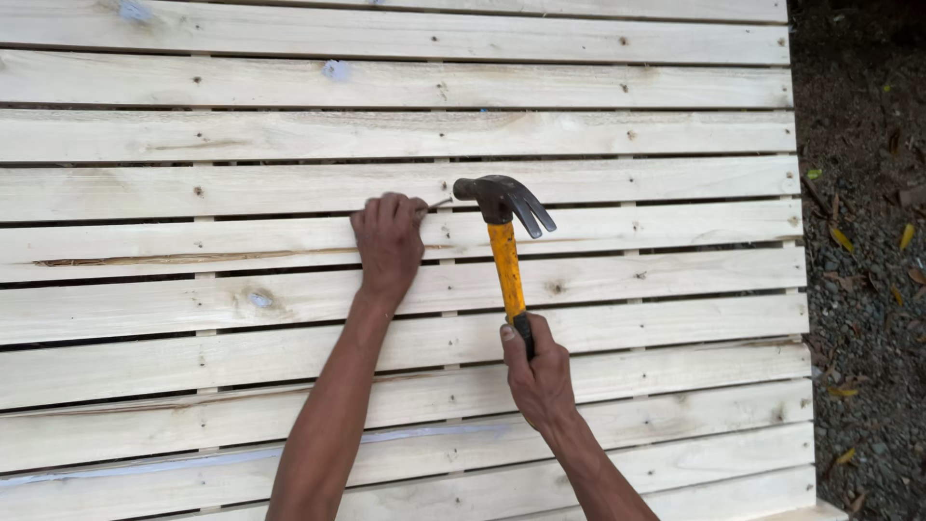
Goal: The person hammers nails into a wooden pallet using a claw hammer. They hold each nail with one hand and strike it with the hammer, working along the slats of the pallet.
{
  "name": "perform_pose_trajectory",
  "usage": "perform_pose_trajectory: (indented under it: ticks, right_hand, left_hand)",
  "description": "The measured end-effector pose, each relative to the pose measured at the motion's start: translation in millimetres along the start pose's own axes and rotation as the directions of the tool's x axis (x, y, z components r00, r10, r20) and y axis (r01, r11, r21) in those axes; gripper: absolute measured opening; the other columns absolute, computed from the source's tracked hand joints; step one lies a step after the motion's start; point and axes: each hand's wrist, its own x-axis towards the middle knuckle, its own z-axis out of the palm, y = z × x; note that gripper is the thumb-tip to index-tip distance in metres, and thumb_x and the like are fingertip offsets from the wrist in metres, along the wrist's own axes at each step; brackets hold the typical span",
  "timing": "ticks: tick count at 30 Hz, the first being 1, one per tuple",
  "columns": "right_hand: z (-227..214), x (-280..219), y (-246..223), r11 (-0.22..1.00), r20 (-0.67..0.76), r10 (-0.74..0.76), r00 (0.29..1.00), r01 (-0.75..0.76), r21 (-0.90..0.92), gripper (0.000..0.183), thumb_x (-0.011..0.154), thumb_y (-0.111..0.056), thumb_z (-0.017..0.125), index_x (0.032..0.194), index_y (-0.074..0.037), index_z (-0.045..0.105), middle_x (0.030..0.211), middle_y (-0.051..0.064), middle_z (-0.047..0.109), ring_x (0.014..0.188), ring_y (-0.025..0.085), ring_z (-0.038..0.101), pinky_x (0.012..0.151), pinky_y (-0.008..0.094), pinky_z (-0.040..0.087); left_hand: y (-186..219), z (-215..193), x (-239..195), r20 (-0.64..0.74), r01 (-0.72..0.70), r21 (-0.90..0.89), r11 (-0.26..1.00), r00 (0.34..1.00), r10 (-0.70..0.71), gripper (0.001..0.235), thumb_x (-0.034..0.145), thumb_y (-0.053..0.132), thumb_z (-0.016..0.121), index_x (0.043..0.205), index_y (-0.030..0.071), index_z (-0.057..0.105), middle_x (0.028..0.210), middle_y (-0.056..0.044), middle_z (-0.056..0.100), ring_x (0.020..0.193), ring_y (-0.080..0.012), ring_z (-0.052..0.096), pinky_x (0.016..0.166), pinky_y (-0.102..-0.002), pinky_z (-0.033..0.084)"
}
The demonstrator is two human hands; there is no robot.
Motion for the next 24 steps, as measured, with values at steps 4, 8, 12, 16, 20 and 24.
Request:
perform_pose_trajectory:
  ticks: [4, 8, 12, 16, 20, 24]
  right_hand:
    - [5, 4, 7, 0.999, 0.024, 0.025, 0.999, -0.024, -0.032, 0.025, 0.102, -0.03, 0.056, 0.101, -0.006, 0.059, 0.054, 0.0, 0.051, 0.045, 0.008, 0.045, 0.04, 0.031, 0.038]
    - [2, 9, 9, 0.997, 0.015, 0.022, 1.0, -0.021, -0.079, 0.026, 0.102, -0.031, 0.057, 0.102, -0.005, 0.059, 0.053, 0.002, 0.052, 0.044, 0.009, 0.047, 0.04, 0.032, 0.039]
    - [3, 17, 4, 0.994, 0.006, -0.02, 1.0, 0.021, -0.108, 0.027, 0.102, -0.031, 0.057, 0.106, -0.004, 0.06, 0.052, 0.002, 0.053, 0.043, 0.01, 0.049, 0.039, 0.032, 0.039]
    - [-4, 19, -7, 0.984, -0.02, -0.121, 0.992, 0.117, -0.133, 0.026, 0.102, -0.028, 0.058, 0.11, -0.003, 0.061, 0.053, 0.002, 0.053, 0.043, 0.009, 0.048, 0.039, 0.031, 0.039]
    - [-16, 14, -17, 0.922, -0.128, -0.386, 0.914, 0.379, -0.078, 0.025, 0.106, -0.024, 0.057, 0.115, -0.001, 0.057, 0.059, 0.0, 0.056, 0.048, 0.006, 0.052, 0.041, 0.027, 0.042]
    - [-4, 25, -18, 0.865, -0.198, -0.502, 0.842, 0.493, -0.092, 0.021, 0.109, -0.022, 0.054, 0.114, -0.002, 0.052, 0.059, -0.001, 0.054, 0.047, 0.007, 0.054, 0.041, 0.026, 0.042]
  left_hand:
    - [-19, 5, 12, 0.037, 0.024, -0.004, 1.0, 0.999, -0.024, 0.006, 0.095, 0.012, 0.071, 0.1, 0.015, 0.072, 0.099, 0.001, 0.062, 0.096, -0.0227, 0.055, 0.088, -0.043, 0.039]
    - [-21, 12, 19, 0.047, 0.022, -0.004, 1.0, 0.999, -0.021, 0.008, 0.096, 0.01, 0.069, 0.1, 0.015, 0.074, 0.098, 0.002, 0.063, 0.095, -0.0223, 0.055, 0.086, -0.043, 0.038]
    - [-22, 8, 17, 0.045, 0.0, -0.011, 1.0, 0.999, 0.001, 0.013, 0.097, 0.007, 0.067, 0.103, 0.016, 0.075, 0.097, 0.002, 0.062, 0.095, -0.0221, 0.054, 0.085, -0.043, 0.038]
    - [-23, 8, 19, 0.067, -0.019, 0.042, 0.999, 0.998, 0.017, 0.028, 0.088, -0.003, 0.064, 0.103, 0.018, 0.075, 0.096, 0.001, 0.062, 0.094, -0.0228, 0.054, 0.083, -0.043, 0.038]
    - [-26, 14, 16, 0.076, -0.022, 0.033, 0.999, 0.997, 0.02, 0.03, 0.089, -0.005, 0.064, 0.105, 0.018, 0.074, 0.097, 0.002, 0.062, 0.095, -0.0221, 0.055, 0.085, -0.042, 0.039]
    - [-27, 12, 12, 0.053, -0.042, 0.016, 0.999, 0.998, 0.041, 0.032, 0.086, -0.006, 0.064, 0.106, 0.018, 0.074, 0.099, 0.001, 0.062, 0.096, -0.023, 0.055, 0.084, -0.042, 0.038]
